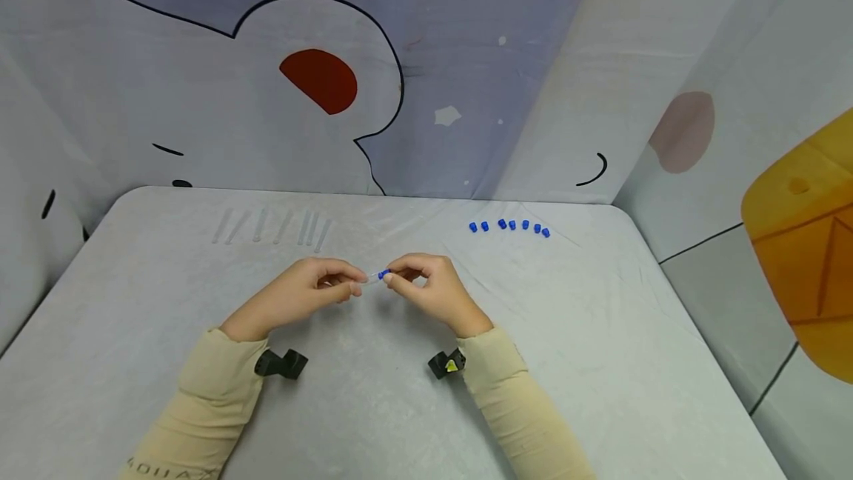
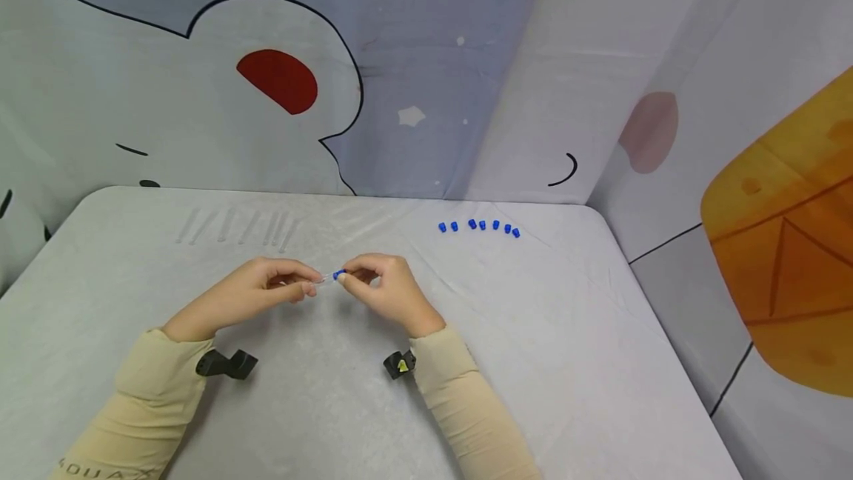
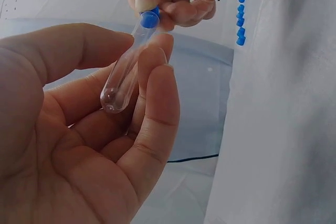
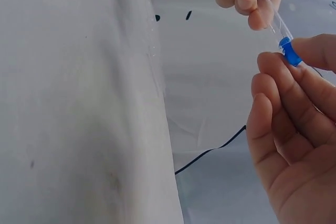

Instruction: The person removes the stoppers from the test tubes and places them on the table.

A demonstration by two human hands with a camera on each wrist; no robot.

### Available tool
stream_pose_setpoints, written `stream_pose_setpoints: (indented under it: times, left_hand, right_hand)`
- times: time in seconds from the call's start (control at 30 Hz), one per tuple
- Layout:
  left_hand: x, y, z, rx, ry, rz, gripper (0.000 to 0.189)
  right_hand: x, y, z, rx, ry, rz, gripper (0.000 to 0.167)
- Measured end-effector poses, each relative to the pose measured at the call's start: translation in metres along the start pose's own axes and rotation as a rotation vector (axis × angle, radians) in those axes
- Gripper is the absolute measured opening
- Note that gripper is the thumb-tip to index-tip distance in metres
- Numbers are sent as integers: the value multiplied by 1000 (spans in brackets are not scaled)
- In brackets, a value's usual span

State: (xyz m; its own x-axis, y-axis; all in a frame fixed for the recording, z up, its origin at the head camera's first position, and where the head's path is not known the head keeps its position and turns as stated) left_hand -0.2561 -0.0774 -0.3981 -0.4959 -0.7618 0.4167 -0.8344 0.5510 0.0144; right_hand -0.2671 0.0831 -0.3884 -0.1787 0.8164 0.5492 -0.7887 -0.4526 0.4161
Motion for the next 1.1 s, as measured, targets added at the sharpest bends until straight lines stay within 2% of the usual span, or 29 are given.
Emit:
stream_pose_setpoints:
  times: [0.27, 0.6, 0.87, 1.1]
  left_hand:
    - [5, -5, -3, 10, -21, 9, 29]
    - [5, -2, -5, -14, -22, -4, 29]
    - [6, -2, -8, -29, -34, -2, 28]
    - [11, -6, -11, -42, -41, -13, 28]
  right_hand:
    - [3, -2, -3, -77, 181, -17, 11]
    - [3, -2, -10, -131, 320, -57, 16]
    - [5, -1, -11, -130, 348, -62, 15]
    - [12, -2, -12, -126, 322, -81, 15]
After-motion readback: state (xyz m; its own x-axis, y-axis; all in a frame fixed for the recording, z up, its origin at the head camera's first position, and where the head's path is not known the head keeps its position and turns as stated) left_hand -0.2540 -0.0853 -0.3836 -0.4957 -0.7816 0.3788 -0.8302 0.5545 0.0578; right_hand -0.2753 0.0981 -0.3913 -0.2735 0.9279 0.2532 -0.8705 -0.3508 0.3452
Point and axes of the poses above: each hand's wrist, its own y-axis towards the middle knuckle, its own x-axis out of the back of the hand, z = x × y, the point moved 9 cm from there along y, towards the middle knuckle, and after that the axes turned 5 degrees about -y, right-handed, at the moved point
